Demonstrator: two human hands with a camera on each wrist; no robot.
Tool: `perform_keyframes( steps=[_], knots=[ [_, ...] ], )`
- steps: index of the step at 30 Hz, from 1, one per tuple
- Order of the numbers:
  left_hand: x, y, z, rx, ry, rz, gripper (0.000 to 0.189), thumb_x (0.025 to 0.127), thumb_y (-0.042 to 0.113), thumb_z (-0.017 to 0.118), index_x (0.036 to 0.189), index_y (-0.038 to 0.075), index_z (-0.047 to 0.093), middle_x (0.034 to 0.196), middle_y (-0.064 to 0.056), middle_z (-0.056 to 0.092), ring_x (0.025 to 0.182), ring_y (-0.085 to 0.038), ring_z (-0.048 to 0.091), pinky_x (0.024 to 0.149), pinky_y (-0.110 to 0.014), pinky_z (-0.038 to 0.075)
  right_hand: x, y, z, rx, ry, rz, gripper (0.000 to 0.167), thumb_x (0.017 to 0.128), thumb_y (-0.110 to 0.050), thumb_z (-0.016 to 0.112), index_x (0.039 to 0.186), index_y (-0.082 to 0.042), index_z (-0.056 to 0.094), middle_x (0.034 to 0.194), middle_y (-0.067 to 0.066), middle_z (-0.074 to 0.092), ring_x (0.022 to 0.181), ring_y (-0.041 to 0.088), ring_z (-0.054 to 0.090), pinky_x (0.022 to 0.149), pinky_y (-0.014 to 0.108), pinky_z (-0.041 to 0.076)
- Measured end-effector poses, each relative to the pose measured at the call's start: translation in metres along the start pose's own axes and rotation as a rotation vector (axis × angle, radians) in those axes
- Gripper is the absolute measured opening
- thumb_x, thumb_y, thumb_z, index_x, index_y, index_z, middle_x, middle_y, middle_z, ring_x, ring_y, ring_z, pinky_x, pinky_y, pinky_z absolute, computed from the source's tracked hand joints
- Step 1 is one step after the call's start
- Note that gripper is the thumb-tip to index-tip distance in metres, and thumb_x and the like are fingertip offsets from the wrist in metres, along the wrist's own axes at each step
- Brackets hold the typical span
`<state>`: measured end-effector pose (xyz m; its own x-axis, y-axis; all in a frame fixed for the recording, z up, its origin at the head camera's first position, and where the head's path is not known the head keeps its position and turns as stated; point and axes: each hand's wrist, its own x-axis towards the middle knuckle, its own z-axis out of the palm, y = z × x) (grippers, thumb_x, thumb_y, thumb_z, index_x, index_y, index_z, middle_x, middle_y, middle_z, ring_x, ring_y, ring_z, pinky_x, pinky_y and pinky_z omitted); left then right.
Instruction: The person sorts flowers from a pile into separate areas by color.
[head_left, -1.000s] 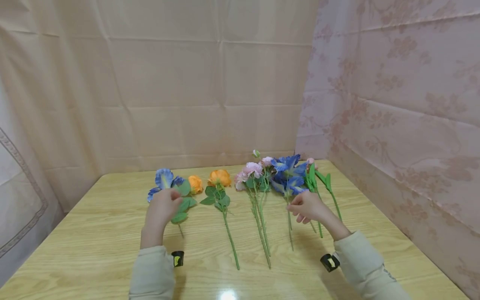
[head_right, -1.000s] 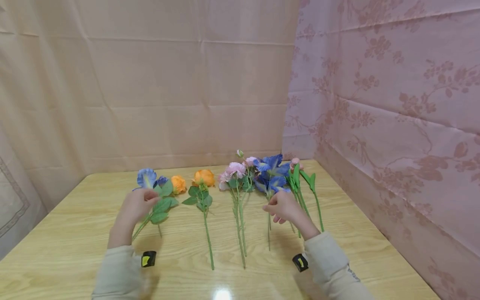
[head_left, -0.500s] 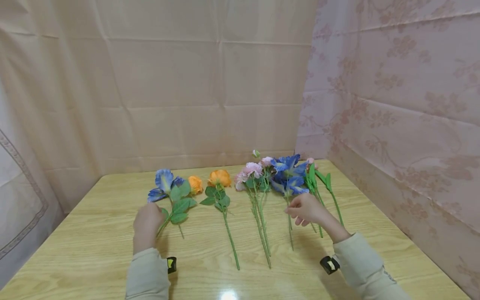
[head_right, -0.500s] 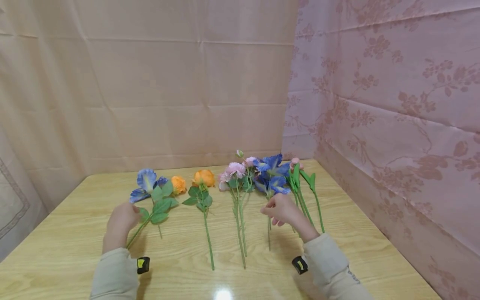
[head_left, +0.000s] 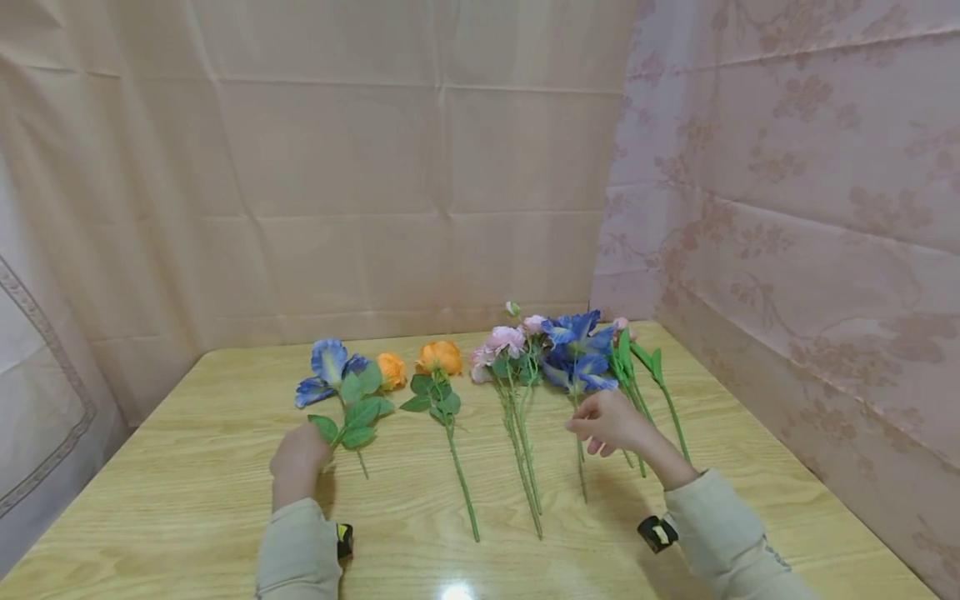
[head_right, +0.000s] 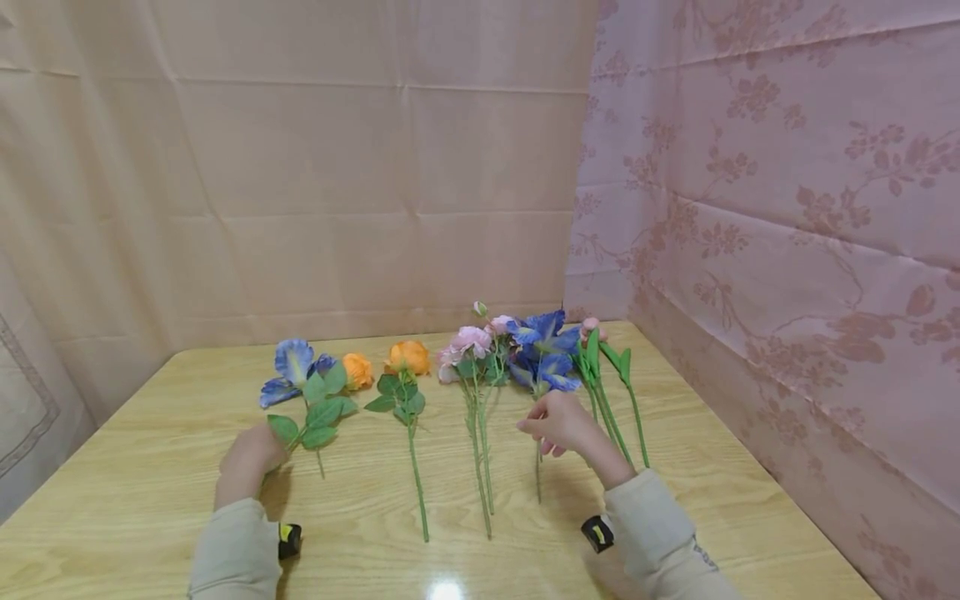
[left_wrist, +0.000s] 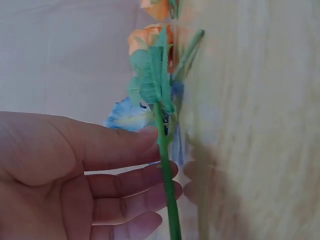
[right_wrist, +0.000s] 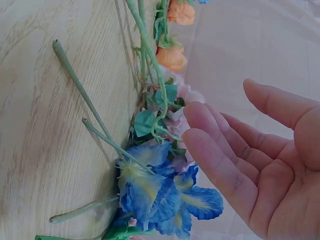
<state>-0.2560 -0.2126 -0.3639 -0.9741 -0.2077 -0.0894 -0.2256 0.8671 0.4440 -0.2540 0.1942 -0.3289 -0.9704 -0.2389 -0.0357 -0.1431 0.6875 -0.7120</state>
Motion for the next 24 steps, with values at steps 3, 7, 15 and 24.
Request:
perform_keyframes(
  steps=[3,7,15,24],
  knots=[
    [0.003,-0.002,0.003,0.014,-0.013,-0.020,0.021,0.072,-0.001,0.055,0.091,-0.010,0.058,0.097,-0.032,0.054,0.084,-0.038,0.055,0.062,-0.048,0.046,0.000,0.000,0.000,0.000,-0.005,-0.006,0.023,0.085,-0.016,0.061,0.093,0.006,0.063,0.072,0.010,0.062,0.053,0.020,0.060,0.046,0.031,0.050],
    [0.004,-0.004,0.006,0.028,-0.030,-0.035,0.025,0.071,0.000,0.060,0.092,-0.011,0.057,0.097,-0.031,0.054,0.083,-0.037,0.055,0.063,-0.047,0.045,0.000,0.001,0.000,0.000,-0.012,-0.022,0.023,0.085,-0.016,0.061,0.093,0.006,0.063,0.072,0.011,0.062,0.052,0.020,0.060,0.046,0.031,0.050],
    [0.001,-0.002,0.002,0.017,-0.022,-0.013,0.029,0.069,-0.003,0.060,0.096,-0.012,0.055,0.097,-0.031,0.053,0.085,-0.039,0.054,0.061,-0.047,0.046,0.000,0.001,0.001,-0.002,-0.019,-0.023,0.021,0.085,-0.015,0.061,0.092,0.005,0.064,0.071,0.012,0.062,0.052,0.020,0.060,0.046,0.031,0.050],
    [-0.009,0.011,-0.014,-0.107,0.042,0.106,0.013,0.078,-0.001,0.058,0.069,-0.010,0.053,0.059,-0.013,0.055,0.051,-0.021,0.057,0.049,-0.033,0.048,-0.002,-0.002,0.004,-0.018,-0.028,-0.051,0.021,0.084,-0.015,0.061,0.092,0.005,0.064,0.070,0.010,0.062,0.053,0.023,0.061,0.045,0.031,0.050]
  ],
)
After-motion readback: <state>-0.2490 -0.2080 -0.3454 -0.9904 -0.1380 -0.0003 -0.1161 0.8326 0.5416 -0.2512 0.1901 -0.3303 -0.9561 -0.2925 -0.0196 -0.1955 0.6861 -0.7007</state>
